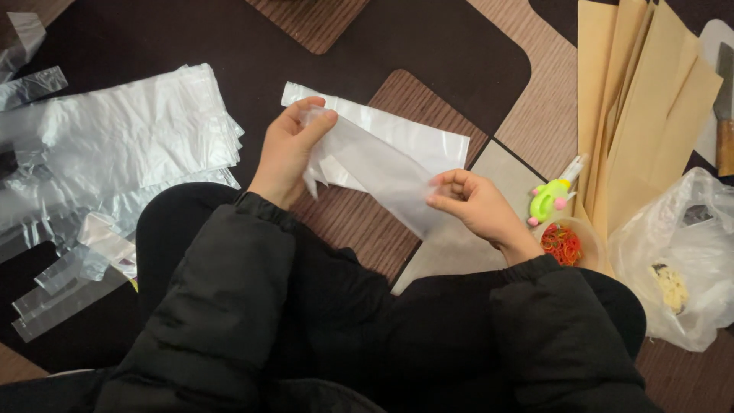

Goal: Folding plastic bags into neat rectangles for storage or reuse

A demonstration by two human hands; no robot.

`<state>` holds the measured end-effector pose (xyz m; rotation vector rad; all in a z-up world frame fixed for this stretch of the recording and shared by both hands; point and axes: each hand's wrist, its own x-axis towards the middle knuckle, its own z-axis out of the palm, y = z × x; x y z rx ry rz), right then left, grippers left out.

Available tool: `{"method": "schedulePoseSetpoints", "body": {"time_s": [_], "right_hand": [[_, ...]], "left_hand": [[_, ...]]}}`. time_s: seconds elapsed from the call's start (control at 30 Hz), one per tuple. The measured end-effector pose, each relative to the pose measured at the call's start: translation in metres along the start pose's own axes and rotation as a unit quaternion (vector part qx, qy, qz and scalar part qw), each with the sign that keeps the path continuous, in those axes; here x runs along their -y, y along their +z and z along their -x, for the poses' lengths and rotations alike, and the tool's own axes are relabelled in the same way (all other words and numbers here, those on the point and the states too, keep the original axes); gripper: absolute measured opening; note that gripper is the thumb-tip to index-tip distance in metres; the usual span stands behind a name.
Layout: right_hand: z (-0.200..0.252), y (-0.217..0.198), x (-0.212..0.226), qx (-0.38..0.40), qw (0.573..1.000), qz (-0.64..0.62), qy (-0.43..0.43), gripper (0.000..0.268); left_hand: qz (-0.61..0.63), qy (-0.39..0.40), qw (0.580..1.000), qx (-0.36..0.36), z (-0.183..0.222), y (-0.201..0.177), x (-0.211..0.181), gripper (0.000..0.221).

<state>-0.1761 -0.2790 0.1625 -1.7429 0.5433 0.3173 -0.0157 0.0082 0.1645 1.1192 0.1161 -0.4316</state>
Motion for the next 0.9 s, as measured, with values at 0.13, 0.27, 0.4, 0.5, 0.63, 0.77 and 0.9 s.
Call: {"method": "schedulePoseSetpoints", "body": {"time_s": [0.13, 0.27, 0.4, 0.5, 0.63, 0.77, 0.9], "right_hand": [[0.004, -0.009, 0.015, -0.058, 0.997, 0.040, -0.031, 0.032], [0.009, -0.016, 0.027, -0.148, 0.978, 0.136, -0.055, 0.030], [0.013, -0.015, 0.037, -0.193, 0.957, 0.200, -0.080, 0.020], [0.011, -0.015, 0.029, -0.197, 0.942, 0.249, -0.113, 0.016], [0.011, -0.023, 0.033, -0.190, 0.904, 0.290, -0.252, 0.008], [0.021, -0.020, 0.048, -0.200, 0.869, 0.300, -0.339, 0.007], [0.019, -0.020, 0.042, -0.211, 0.873, 0.322, -0.299, 0.013]], "left_hand": [[-0.205, 0.099, 0.974, 0.021, 0.004, -0.009, -0.013, 0.029], [-0.473, 0.189, 0.858, 0.072, -0.002, -0.023, -0.005, 0.014], [-0.550, 0.215, 0.799, 0.112, -0.007, -0.028, 0.015, 0.037], [-0.579, 0.163, 0.778, 0.180, -0.006, -0.030, 0.027, 0.063], [-0.596, 0.124, 0.760, 0.229, 0.006, -0.018, 0.023, 0.063], [-0.602, 0.151, 0.743, 0.250, 0.006, -0.018, 0.038, 0.047], [-0.590, 0.171, 0.745, 0.261, 0.003, -0.019, 0.047, 0.038]]}}
